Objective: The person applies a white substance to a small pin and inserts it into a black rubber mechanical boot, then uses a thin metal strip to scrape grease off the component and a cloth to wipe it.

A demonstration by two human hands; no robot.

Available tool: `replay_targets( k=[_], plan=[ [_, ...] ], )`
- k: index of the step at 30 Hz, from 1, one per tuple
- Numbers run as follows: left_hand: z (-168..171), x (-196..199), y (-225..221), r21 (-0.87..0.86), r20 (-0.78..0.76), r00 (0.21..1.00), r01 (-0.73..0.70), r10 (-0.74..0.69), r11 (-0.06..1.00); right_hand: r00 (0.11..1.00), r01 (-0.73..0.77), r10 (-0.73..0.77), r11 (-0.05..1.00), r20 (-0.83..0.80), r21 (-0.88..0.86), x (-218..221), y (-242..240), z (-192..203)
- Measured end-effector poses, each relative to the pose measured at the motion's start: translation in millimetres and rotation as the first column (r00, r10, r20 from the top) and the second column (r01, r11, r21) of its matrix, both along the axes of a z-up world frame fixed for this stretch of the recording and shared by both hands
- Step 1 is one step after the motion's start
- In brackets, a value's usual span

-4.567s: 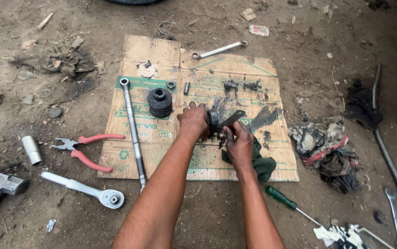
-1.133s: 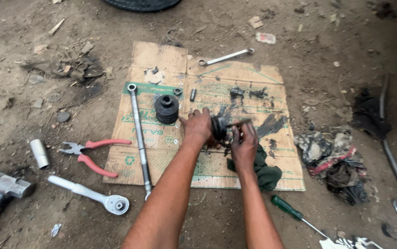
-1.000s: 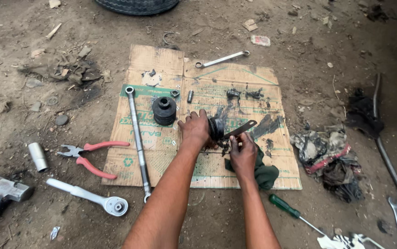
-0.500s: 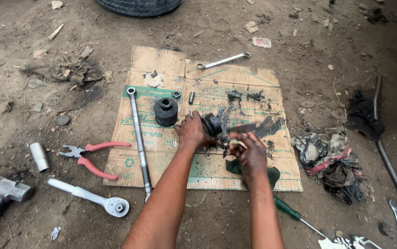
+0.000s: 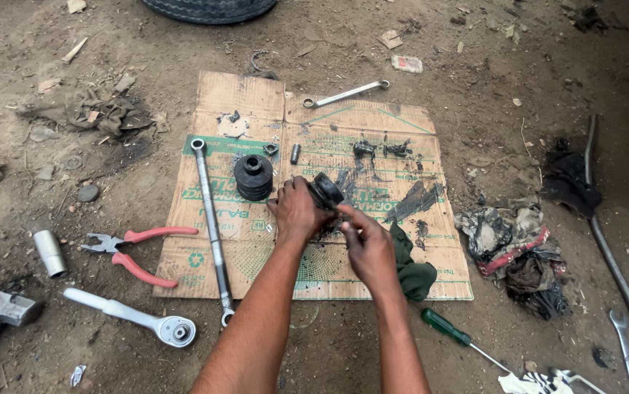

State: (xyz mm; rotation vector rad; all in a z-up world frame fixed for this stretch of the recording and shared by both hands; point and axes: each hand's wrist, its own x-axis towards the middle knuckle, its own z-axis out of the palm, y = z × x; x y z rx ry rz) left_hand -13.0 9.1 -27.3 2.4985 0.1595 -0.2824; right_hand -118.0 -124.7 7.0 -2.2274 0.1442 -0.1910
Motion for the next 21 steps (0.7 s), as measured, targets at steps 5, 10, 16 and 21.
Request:
replay_targets(
  k=[5,10,16,21],
  plan=[
    [-16,5,-2,0.026,0.109,0.993,0.036,-0.038,0.999,0.981,0.085,-0.069,0.993,0.181,-0.085,6,6,-5],
    [-12,1,3,-0.025,0.140,0.989,0.053,-0.049,0.998,0.989,0.137,-0.129,0.984,-0.071,0.118,12,7,-8],
    [-4,0,9,0.012,0.132,0.985,0.106,-0.106,0.994,0.996,0.075,-0.091,0.896,0.016,0.437,25,1,-43],
    [-7,0,8,0.023,0.168,0.977,0.128,-0.130,0.992,0.990,0.112,-0.137,0.879,0.021,0.463,37,5,-41]
  ],
)
